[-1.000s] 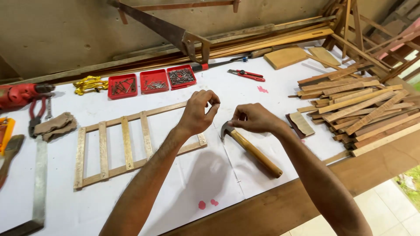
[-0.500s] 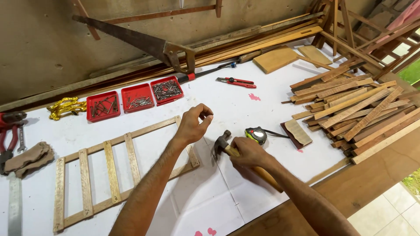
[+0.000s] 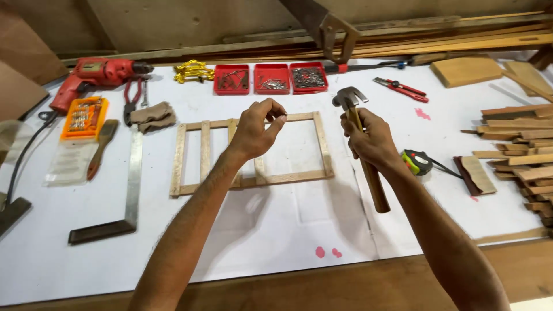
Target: The person assembles a small wooden lattice frame on a workbench. They hammer nails into the joints, sand wood strips with a sanding block, select additional strips from a pile, position them across the frame, and measure the assembly with a tape measure.
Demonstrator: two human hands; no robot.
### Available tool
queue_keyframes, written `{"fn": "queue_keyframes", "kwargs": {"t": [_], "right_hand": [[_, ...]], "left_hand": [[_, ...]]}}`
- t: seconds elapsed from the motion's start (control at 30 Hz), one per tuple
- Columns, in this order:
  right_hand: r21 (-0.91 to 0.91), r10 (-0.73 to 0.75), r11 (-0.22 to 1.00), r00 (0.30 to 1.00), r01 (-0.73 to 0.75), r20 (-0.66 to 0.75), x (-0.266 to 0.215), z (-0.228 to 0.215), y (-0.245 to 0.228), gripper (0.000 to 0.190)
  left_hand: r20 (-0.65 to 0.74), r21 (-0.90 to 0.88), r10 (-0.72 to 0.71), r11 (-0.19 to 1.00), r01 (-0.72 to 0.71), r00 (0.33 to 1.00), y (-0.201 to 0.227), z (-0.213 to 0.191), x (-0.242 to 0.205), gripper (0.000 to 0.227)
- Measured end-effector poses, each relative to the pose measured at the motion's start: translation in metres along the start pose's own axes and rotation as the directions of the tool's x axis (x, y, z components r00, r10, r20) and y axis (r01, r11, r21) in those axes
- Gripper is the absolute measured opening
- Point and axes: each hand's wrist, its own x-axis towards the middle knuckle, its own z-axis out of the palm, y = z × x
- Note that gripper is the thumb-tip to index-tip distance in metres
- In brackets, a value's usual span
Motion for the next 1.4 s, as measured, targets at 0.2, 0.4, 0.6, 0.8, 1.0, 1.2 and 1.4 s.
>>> {"fn": "queue_keyframes", "kwargs": {"t": [0.2,0.4,0.6,0.8,1.0,1.2,1.4], "right_hand": [[-0.140,-0.052,0.988,0.993,0.067,0.105,0.012,0.072,-0.030,0.027],[-0.207,0.024,0.978,0.977,0.021,0.210,0.035,0.122,-0.017,0.033],[-0.336,0.123,0.940,0.973,-0.052,0.195,0.050,0.146,-0.009,0.045],[-0.404,0.119,0.914,0.977,-0.038,0.179,0.079,0.153,0.030,0.049],[-0.564,-0.015,0.824,0.997,0.057,0.079,0.110,0.106,0.076,0.056],[-0.623,0.125,0.772,0.991,-0.125,-0.044,0.101,0.074,0.077,0.068],[-0.572,0.143,0.807,0.988,-0.145,-0.050,0.101,0.068,0.104,0.061]], "left_hand": [[-0.109,0.092,-0.099,0.990,0.109,0.989,-0.019,-0.071,-0.056,0.011],[-0.086,0.032,-0.220,0.974,0.223,0.972,-0.065,-0.080,-0.098,0.010],[-0.055,0.115,-0.354,0.927,0.358,0.934,-0.086,-0.054,-0.103,0.011],[-0.001,0.379,-0.485,0.809,0.449,0.875,-0.086,-0.029,-0.085,0.019],[0.075,0.374,-0.580,0.771,0.516,0.812,-0.074,-0.030,-0.079,0.014],[0.057,0.396,-0.598,0.749,0.532,0.800,-0.072,-0.026,-0.073,0.015],[0.044,0.409,-0.567,0.762,0.502,0.823,-0.076,-0.021,-0.071,0.017]]}}
